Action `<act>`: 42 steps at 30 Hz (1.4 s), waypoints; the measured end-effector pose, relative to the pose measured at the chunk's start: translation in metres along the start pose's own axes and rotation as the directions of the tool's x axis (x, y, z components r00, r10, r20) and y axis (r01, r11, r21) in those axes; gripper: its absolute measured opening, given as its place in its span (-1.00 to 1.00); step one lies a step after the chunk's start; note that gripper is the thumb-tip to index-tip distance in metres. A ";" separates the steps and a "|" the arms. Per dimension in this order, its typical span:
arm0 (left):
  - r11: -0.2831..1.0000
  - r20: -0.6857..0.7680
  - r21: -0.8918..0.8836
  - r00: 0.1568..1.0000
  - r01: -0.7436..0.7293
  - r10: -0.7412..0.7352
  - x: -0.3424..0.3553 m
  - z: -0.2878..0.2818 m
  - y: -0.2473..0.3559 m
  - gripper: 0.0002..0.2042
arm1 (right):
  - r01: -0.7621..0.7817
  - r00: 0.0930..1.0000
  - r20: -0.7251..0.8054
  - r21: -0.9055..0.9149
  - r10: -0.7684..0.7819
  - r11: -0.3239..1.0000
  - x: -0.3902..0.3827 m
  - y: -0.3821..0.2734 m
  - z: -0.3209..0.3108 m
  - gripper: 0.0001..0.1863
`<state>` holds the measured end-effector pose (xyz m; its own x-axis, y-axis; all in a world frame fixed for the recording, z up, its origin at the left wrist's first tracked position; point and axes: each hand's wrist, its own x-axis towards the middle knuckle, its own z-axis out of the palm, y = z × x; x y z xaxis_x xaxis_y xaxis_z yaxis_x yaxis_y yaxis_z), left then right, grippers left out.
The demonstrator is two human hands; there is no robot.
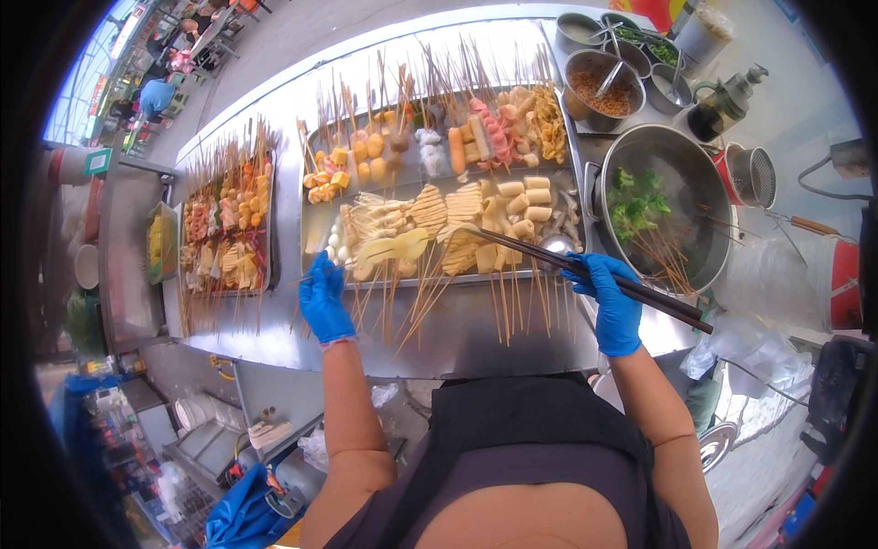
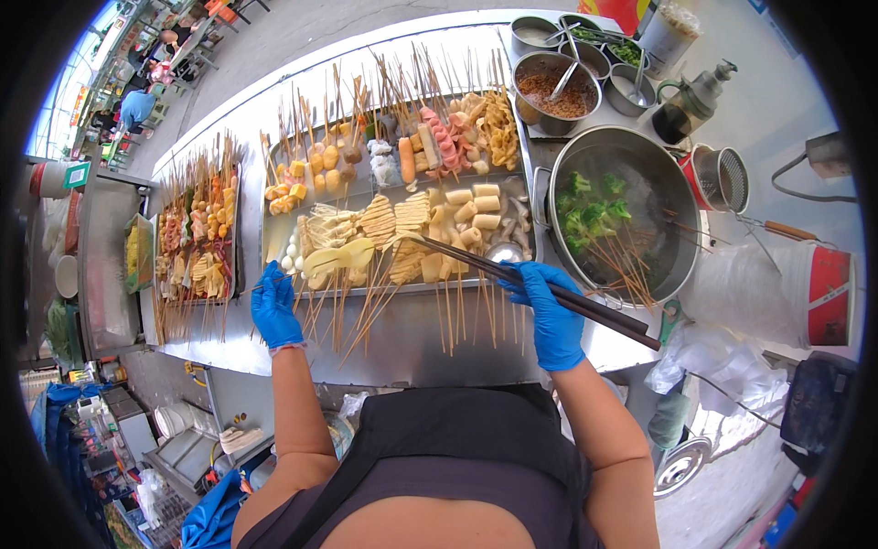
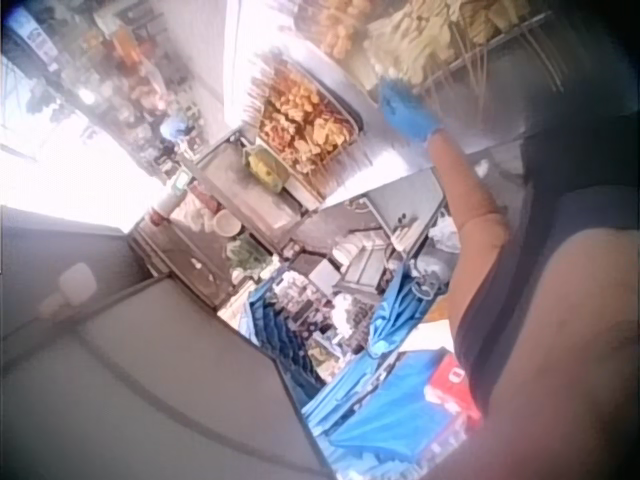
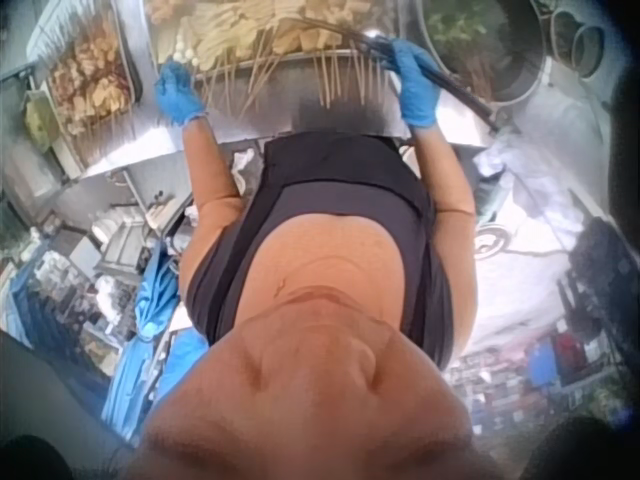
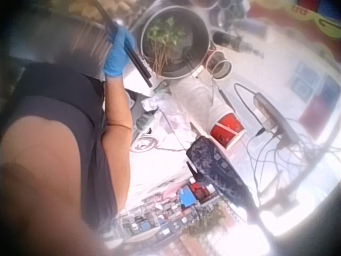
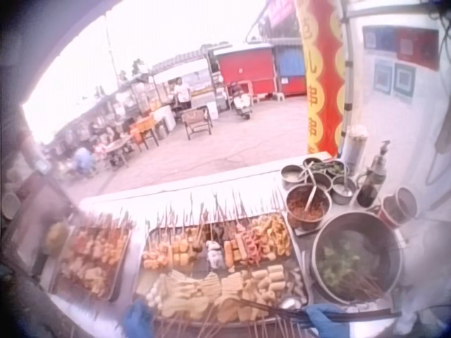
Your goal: The person unpacks frozen skewers from a styrofoam box and arranges them on metal trays. They then use tongs and a ladle to place skewers into a boiling pot and retrieve cooked items, repeating the process throughout the clip.
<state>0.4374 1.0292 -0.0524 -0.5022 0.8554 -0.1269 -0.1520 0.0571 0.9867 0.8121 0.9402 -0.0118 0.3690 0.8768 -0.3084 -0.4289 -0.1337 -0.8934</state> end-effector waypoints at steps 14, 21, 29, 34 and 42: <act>1.000 0.049 -0.007 0.999 0.008 -0.008 0.006 0.007 0.004 -0.75 | -0.003 1.000 -0.016 0.011 0.004 1.000 0.003 -0.001 0.003 -0.82; 1.000 0.043 -0.011 0.999 -0.014 0.014 0.001 0.015 0.005 -0.77 | 0.004 1.000 -0.023 0.006 -0.004 1.000 0.003 -0.001 0.004 -0.82; 1.000 0.046 -0.002 0.999 0.007 -0.007 0.001 0.014 0.004 -0.76 | -0.007 1.000 -0.024 0.012 0.007 1.000 0.004 0.000 0.002 -0.82; 1.000 0.036 -0.012 0.999 -0.002 0.002 0.000 0.014 0.005 -0.76 | -0.011 1.000 -0.027 0.013 0.012 1.000 0.005 -0.001 0.001 -0.81; 0.999 0.055 -0.009 0.998 0.039 -0.039 0.003 0.009 0.008 -0.74 | 0.007 1.000 -0.031 -0.022 -0.008 1.000 0.004 0.000 0.001 -0.82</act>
<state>0.4423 1.0366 -0.0444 -0.4483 0.8795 -0.1594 -0.1791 0.0863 0.9800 0.8132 0.9441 -0.0125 0.3974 0.8633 -0.3112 -0.4079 -0.1376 -0.9026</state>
